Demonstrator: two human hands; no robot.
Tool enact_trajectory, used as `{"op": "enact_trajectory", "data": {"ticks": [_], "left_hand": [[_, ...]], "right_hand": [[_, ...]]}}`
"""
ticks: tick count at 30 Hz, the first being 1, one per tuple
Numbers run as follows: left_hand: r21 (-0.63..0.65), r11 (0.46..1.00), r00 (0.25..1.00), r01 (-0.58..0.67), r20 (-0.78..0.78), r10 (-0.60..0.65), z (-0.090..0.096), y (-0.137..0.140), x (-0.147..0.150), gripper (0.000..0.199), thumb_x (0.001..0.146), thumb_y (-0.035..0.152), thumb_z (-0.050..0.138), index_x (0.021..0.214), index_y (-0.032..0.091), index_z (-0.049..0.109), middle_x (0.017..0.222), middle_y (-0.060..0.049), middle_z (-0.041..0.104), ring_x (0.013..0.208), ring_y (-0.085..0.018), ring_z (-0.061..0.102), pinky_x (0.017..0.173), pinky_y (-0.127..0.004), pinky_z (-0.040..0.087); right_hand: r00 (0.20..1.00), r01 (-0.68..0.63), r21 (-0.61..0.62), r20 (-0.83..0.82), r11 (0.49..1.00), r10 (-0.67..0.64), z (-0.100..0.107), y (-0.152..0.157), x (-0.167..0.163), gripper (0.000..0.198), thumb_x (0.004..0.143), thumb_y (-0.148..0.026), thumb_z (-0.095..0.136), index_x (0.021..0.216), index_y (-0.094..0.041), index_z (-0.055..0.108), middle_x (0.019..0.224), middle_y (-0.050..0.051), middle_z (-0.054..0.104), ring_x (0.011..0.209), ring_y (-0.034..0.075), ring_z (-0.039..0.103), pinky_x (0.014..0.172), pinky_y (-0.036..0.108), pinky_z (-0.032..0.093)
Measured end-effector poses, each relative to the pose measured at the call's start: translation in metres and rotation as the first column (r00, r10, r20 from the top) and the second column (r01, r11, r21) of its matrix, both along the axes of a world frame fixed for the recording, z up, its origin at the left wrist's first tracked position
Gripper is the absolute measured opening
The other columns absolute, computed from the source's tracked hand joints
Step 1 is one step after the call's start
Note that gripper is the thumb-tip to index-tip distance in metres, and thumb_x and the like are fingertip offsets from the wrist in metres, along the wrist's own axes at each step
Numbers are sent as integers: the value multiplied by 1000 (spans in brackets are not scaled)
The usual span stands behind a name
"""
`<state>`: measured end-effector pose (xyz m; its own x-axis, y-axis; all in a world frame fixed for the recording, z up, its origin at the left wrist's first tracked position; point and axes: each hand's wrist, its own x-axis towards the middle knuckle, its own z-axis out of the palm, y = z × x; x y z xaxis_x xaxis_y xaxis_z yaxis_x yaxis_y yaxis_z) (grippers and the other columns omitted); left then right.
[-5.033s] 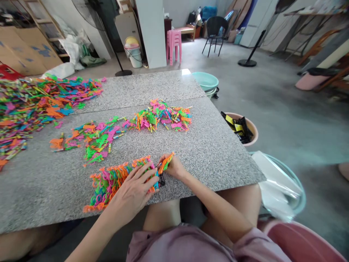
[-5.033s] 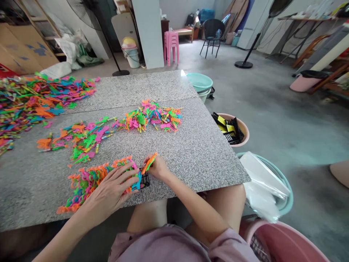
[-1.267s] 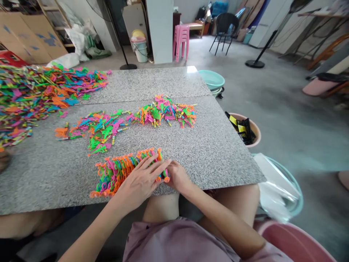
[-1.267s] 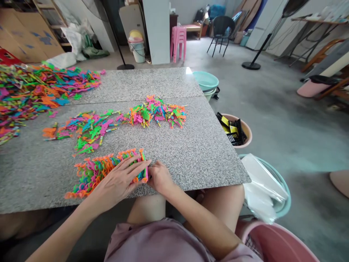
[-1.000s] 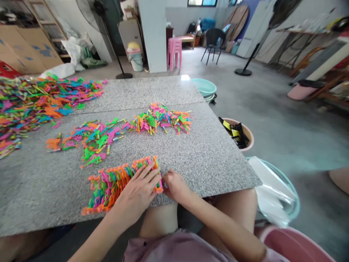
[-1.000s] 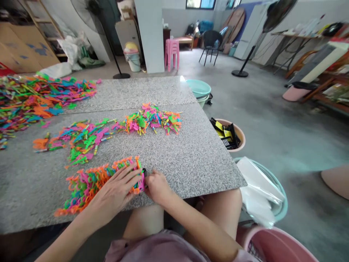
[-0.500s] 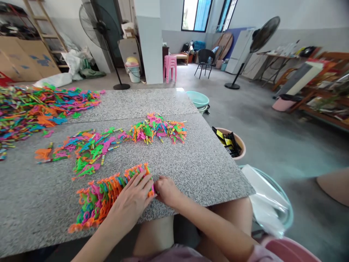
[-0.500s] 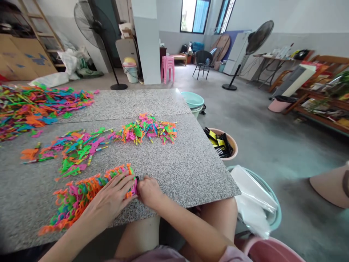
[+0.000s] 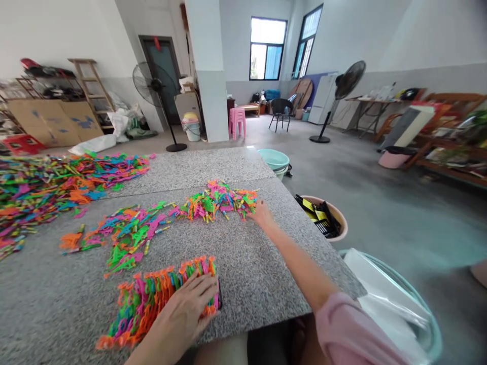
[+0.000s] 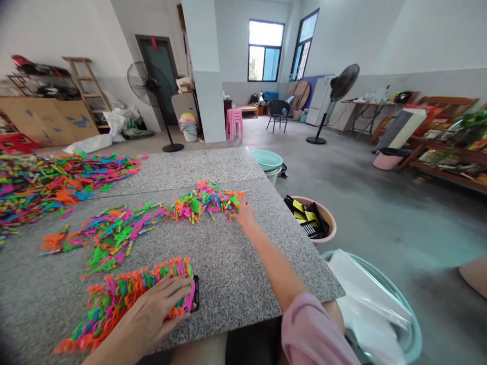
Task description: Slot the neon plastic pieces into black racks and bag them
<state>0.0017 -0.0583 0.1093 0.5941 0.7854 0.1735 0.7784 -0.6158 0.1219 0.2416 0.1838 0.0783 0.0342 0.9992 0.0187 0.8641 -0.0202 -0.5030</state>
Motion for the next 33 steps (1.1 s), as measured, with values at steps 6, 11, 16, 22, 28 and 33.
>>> {"op": "enact_trajectory", "data": {"ticks": [6, 11, 16, 22, 28, 33], "left_hand": [[-41, 998, 998, 54, 30, -53, 9, -6, 2, 43, 86, 26, 64, 129, 27, 58, 131, -3, 64, 121, -22, 60, 106, -39, 49], [-36, 999, 999, 27, 40, -26, 6, -7, 1, 41, 90, 26, 60, 131, 26, 58, 133, -3, 63, 123, -21, 58, 108, -39, 47], [-38, 999, 1000, 26, 15, -26, 9, -8, 4, 38, 91, 27, 59, 129, 23, 58, 132, -4, 63, 122, -21, 58, 110, -41, 44], [-96, 995, 1000, 12, -11, -13, 19, -9, 8, 37, 93, 25, 59, 129, 22, 57, 132, -5, 62, 124, -21, 56, 111, -43, 42], [-128, 992, 1000, 18, -13, -20, 18, -8, 6, 38, 94, 28, 57, 131, 23, 55, 137, -5, 58, 128, -21, 52, 114, -44, 38], [-135, 991, 999, 9, -46, -15, 18, -8, 6, 37, 95, 28, 56, 131, 24, 55, 139, -4, 57, 129, -22, 52, 114, -46, 38]], "right_hand": [[991, -75, -160, -119, 984, 56, -11, 24, 21, 5, 74, -16, 72, 75, -16, 68, 71, 8, 71, 86, 27, 70, 72, 27, 50], [944, -137, -301, -328, 944, 33, -32, -34, 58, 10, 86, -23, 59, 79, -17, 61, 76, 5, 73, 66, 16, 69, 58, 22, 49], [543, -364, -333, -835, 870, -93, -46, -93, 58, 19, 79, -36, 67, 87, -19, 63, 91, 5, 73, 78, 13, 66, 52, 17, 42], [232, -451, -333, -940, 828, -251, -50, -122, 18, 33, 62, -36, 81, 80, -16, 63, 66, -2, 62, 50, 4, 46, 42, 16, 31], [250, -494, -158, -968, 855, -34, -61, -158, -28, 34, 65, -34, 76, 85, -22, 51, 72, -3, 64, 53, 11, 57, 49, 24, 46], [481, -500, 19, -826, 866, 295, -67, -159, -57, 22, 71, -25, 71, 81, -21, 52, 68, -4, 62, 58, 12, 58, 55, 24, 44]]}}
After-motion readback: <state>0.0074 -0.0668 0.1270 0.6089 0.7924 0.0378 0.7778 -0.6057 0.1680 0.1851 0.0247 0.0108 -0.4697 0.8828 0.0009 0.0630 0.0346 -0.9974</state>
